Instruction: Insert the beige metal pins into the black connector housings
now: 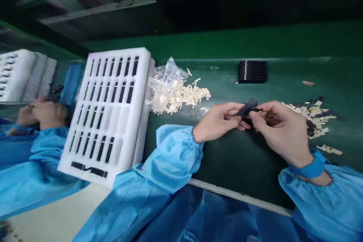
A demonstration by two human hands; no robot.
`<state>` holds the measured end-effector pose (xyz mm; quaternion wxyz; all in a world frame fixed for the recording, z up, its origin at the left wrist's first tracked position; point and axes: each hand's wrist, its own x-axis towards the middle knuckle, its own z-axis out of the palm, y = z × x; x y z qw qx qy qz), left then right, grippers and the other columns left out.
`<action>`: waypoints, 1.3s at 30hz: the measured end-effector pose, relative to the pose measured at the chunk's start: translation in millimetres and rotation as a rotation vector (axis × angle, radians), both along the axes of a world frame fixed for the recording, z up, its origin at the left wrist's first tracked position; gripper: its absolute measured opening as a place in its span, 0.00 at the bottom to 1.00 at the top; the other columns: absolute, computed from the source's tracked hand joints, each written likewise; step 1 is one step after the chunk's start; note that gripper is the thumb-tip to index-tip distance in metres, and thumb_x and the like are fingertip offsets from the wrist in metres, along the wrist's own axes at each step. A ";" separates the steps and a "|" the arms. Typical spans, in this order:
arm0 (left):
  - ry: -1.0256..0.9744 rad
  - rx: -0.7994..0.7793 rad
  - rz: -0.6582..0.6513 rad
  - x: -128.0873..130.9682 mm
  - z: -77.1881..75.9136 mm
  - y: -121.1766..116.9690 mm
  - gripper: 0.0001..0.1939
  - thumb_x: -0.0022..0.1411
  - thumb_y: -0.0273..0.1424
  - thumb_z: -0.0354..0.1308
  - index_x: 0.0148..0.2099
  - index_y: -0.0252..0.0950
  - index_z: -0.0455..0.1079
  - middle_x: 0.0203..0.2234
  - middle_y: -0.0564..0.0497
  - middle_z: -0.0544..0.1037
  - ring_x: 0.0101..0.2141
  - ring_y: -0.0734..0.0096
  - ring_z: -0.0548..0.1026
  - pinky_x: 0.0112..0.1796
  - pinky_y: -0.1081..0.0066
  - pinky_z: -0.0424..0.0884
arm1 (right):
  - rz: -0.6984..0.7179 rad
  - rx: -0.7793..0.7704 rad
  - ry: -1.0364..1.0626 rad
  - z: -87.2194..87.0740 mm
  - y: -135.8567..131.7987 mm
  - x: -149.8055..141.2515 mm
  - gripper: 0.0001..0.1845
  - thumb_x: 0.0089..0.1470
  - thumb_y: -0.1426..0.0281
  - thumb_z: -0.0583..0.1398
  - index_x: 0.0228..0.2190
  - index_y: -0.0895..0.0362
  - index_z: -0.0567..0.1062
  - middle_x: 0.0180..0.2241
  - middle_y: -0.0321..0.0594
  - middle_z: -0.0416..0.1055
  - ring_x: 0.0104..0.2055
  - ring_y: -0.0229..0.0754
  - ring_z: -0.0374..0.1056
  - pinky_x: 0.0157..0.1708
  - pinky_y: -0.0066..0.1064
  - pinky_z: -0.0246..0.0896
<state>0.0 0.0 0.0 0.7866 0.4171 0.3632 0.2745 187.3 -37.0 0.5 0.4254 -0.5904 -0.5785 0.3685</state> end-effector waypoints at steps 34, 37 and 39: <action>0.062 0.060 0.004 0.6 -2.6 -1.8 0.18 0.64 0.26 0.61 0.56 0.30 0.74 0.40 0.43 0.84 0.40 0.66 0.84 0.44 0.68 0.80 | -0.027 0.007 -0.019 2.9 -3.8 -1.9 0.04 0.58 0.70 0.67 0.32 0.53 0.76 0.25 0.32 0.75 0.23 0.35 0.72 0.23 0.24 0.70; 0.066 0.050 0.002 0.5 -1.5 -1.8 0.18 0.64 0.25 0.61 0.56 0.30 0.74 0.40 0.43 0.84 0.40 0.66 0.84 0.44 0.69 0.80 | -0.023 -0.011 0.012 3.5 -3.4 -1.5 0.04 0.58 0.70 0.67 0.32 0.53 0.76 0.24 0.31 0.74 0.23 0.35 0.72 0.23 0.24 0.70; 0.065 0.038 0.005 0.5 -0.9 -1.9 0.18 0.64 0.25 0.61 0.56 0.30 0.73 0.40 0.44 0.84 0.40 0.66 0.84 0.44 0.68 0.80 | -0.021 -0.023 0.025 4.4 -3.1 -1.5 0.04 0.58 0.70 0.66 0.32 0.53 0.76 0.23 0.31 0.74 0.23 0.35 0.72 0.23 0.24 0.69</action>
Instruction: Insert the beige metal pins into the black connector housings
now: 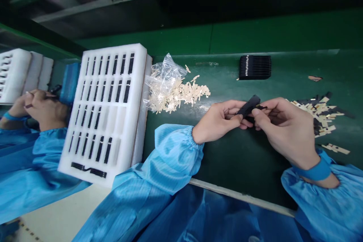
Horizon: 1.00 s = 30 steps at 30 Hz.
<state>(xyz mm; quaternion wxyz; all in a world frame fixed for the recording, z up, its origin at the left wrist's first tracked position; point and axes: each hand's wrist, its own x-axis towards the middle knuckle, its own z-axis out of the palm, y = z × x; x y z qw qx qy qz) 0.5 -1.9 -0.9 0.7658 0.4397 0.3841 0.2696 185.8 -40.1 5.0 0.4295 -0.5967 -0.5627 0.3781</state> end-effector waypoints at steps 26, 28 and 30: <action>-0.013 -0.019 -0.001 0.6 1.2 -0.3 0.17 0.64 0.22 0.60 0.55 0.30 0.73 0.39 0.45 0.84 0.38 0.70 0.84 0.44 0.70 0.80 | -0.008 0.019 -0.055 -4.7 -1.1 -0.4 0.05 0.59 0.68 0.66 0.32 0.53 0.75 0.25 0.32 0.74 0.23 0.36 0.71 0.23 0.25 0.70; -0.022 -0.021 0.000 0.7 1.5 -0.3 0.16 0.64 0.22 0.60 0.54 0.30 0.73 0.38 0.45 0.84 0.37 0.71 0.83 0.43 0.71 0.80 | -0.013 0.017 -0.062 -5.0 -1.2 -1.0 0.05 0.58 0.68 0.66 0.32 0.53 0.75 0.25 0.33 0.74 0.23 0.36 0.71 0.23 0.25 0.70; -0.020 -0.026 0.006 1.5 2.0 -0.4 0.15 0.63 0.23 0.62 0.52 0.31 0.74 0.37 0.45 0.83 0.36 0.71 0.83 0.43 0.71 0.80 | -0.019 0.014 -0.070 -5.1 -1.6 -1.6 0.05 0.58 0.68 0.66 0.32 0.53 0.75 0.25 0.33 0.74 0.24 0.36 0.72 0.24 0.26 0.70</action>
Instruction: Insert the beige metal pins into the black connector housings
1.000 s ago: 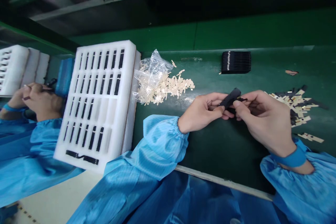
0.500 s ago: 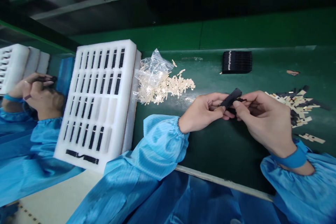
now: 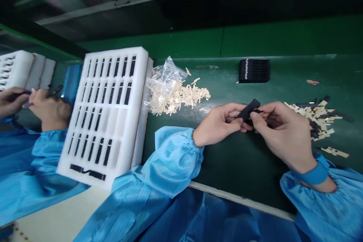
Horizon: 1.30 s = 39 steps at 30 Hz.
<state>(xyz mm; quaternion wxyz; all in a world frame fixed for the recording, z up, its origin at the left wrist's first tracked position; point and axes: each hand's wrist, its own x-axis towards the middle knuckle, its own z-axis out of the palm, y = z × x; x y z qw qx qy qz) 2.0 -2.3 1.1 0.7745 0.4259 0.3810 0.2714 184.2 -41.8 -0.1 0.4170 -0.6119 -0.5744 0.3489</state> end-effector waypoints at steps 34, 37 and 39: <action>0.080 0.155 0.099 8.6 1.3 -7.0 0.18 0.67 0.31 0.60 0.57 0.34 0.63 0.37 0.47 0.82 0.36 0.71 0.80 0.34 0.75 0.71 | 0.003 0.321 -0.305 3.7 0.6 -0.9 0.12 0.62 0.73 0.63 0.47 0.51 0.76 0.36 0.40 0.73 0.33 0.43 0.70 0.34 0.36 0.69; 0.113 0.255 0.112 7.3 2.3 -8.8 0.18 0.68 0.32 0.59 0.58 0.35 0.66 0.37 0.49 0.81 0.39 0.71 0.79 0.42 0.72 0.72 | 0.010 0.333 -0.293 3.9 -0.5 -3.0 0.13 0.61 0.74 0.63 0.47 0.50 0.76 0.37 0.40 0.74 0.34 0.43 0.70 0.35 0.37 0.70; 0.138 0.292 0.111 6.7 1.4 -10.2 0.17 0.69 0.33 0.59 0.57 0.36 0.67 0.39 0.48 0.81 0.41 0.70 0.79 0.42 0.72 0.71 | 0.001 0.349 -0.300 3.9 -1.7 -4.4 0.13 0.61 0.74 0.64 0.46 0.50 0.76 0.37 0.40 0.74 0.34 0.44 0.70 0.36 0.38 0.70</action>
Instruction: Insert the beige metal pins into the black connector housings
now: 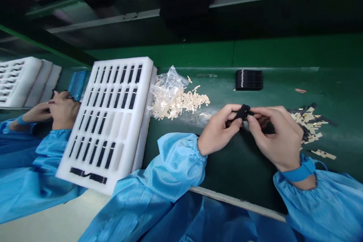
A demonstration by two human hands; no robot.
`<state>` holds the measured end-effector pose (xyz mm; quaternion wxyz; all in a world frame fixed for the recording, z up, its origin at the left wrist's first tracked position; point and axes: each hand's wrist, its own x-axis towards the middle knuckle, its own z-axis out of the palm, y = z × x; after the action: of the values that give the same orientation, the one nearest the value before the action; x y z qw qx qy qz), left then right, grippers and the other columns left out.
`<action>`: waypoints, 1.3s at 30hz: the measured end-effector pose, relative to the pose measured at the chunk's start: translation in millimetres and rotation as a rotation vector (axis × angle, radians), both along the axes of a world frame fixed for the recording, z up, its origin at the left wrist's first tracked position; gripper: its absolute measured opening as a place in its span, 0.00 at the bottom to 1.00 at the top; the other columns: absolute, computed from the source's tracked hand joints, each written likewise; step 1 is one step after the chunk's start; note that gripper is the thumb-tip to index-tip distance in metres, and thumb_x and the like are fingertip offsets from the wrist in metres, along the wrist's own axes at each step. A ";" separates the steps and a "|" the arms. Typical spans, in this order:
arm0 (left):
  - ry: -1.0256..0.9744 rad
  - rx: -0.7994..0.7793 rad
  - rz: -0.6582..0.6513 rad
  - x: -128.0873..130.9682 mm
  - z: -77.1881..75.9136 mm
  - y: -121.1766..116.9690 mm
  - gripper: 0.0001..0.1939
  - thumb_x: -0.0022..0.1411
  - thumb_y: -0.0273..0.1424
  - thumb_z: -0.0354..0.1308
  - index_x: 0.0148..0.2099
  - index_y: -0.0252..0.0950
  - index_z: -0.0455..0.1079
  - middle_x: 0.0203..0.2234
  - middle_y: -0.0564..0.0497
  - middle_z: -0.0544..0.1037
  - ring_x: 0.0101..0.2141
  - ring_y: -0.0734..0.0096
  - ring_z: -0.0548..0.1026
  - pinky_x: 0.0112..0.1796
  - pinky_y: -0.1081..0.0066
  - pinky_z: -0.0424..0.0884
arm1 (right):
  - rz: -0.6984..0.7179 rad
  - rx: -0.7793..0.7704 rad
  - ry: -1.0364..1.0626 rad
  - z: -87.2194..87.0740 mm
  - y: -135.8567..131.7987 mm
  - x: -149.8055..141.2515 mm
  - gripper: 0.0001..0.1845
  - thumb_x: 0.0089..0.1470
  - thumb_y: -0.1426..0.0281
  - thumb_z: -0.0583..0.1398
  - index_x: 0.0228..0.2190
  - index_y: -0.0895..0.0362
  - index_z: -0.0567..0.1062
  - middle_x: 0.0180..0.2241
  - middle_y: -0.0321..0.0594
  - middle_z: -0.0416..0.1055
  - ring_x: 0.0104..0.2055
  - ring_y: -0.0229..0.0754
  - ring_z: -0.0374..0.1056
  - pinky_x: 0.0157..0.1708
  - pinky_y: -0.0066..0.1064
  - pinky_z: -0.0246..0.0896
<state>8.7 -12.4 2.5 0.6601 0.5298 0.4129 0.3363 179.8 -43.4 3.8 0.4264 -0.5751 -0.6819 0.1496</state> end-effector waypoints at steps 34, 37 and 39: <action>0.048 -0.009 0.096 15.0 -6.4 -21.3 0.09 0.65 0.28 0.62 0.46 0.37 0.65 0.37 0.49 0.83 0.41 0.68 0.83 0.38 0.75 0.75 | -0.104 -0.020 0.075 8.0 -5.2 -10.9 0.10 0.57 0.76 0.61 0.28 0.52 0.67 0.25 0.35 0.63 0.25 0.42 0.61 0.25 0.37 0.57; 0.033 -0.028 0.102 15.6 -7.5 -21.5 0.10 0.65 0.28 0.62 0.45 0.36 0.65 0.37 0.49 0.83 0.40 0.68 0.83 0.37 0.75 0.75 | -0.108 -0.026 0.072 8.4 -6.0 -10.3 0.10 0.57 0.75 0.61 0.28 0.51 0.67 0.25 0.35 0.62 0.26 0.42 0.61 0.26 0.37 0.58; 0.034 -0.031 0.102 15.5 -8.5 -21.7 0.10 0.65 0.27 0.62 0.45 0.36 0.65 0.37 0.49 0.83 0.40 0.68 0.83 0.37 0.75 0.75 | -0.106 -0.016 0.065 7.9 -5.7 -10.1 0.10 0.57 0.75 0.62 0.28 0.52 0.67 0.25 0.34 0.62 0.25 0.42 0.61 0.25 0.36 0.57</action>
<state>24.3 -34.1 -6.0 0.6433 0.5032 0.4556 0.3540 169.7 -49.1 11.7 0.4509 -0.6086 -0.6352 0.1508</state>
